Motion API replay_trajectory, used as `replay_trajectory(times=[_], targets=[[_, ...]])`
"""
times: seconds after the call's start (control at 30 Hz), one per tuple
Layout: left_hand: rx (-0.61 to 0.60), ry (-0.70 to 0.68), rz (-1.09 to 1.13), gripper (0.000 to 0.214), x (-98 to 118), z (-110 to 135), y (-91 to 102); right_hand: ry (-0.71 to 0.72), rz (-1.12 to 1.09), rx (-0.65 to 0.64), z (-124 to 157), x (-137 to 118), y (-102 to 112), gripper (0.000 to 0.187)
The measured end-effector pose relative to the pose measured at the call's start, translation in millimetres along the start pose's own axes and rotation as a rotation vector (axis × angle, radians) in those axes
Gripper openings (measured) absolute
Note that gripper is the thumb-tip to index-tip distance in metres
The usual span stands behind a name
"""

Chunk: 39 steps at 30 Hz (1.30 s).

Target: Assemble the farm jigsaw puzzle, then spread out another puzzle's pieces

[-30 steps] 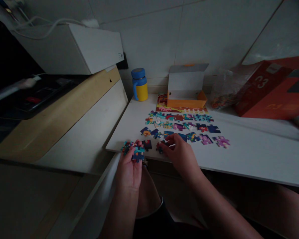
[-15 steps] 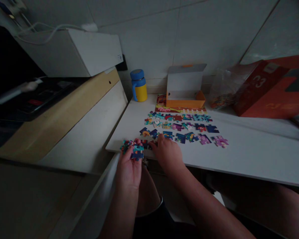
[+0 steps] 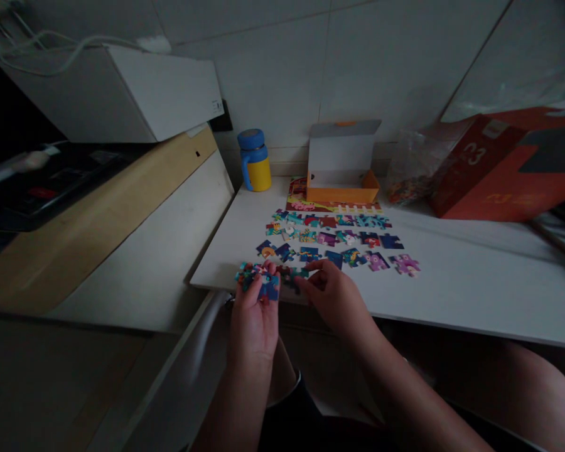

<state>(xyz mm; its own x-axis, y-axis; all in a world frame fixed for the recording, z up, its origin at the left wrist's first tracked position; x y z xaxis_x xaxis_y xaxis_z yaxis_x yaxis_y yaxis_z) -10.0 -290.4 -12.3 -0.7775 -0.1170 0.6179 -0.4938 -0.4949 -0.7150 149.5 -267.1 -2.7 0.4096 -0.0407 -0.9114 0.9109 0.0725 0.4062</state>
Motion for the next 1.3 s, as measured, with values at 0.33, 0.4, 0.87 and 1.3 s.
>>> replay_trajectory(times=[0.33, 0.4, 0.87, 1.3], targets=[[-0.002, 0.033, -0.075, 0.029, -13, 9, -14.7, 0.119, 0.329, 0.097, 5, -4, 13, 0.028], [-0.030, 0.043, -0.106, 0.029, -19, 12, -16.4, 0.118, 0.140, -0.016, 12, -10, 6, 0.026], [-0.006, 0.098, 0.009, 0.010, -25, 20, -25.0, -0.050, -0.043, 0.101, 2, 35, 59, 0.037], [-0.149, 0.114, -0.089, 0.040, -59, 39, -36.7, 0.096, 0.125, 0.025, 20, 19, 58, 0.033]])
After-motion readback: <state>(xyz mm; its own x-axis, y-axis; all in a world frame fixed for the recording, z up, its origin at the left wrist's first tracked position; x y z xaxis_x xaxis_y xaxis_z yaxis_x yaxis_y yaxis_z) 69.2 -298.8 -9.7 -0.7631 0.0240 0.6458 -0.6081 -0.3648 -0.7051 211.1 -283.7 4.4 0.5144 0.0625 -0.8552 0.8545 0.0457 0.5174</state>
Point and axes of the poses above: each hand's wrist, its own z-axis away from the middle knuckle, its own y-axis out of the back of the hand, x = y × z, the point moved 2 cm from there along -z, towards the middle knuckle, and after that the axes turned 1 degree about -z, right-handed, at the moved point
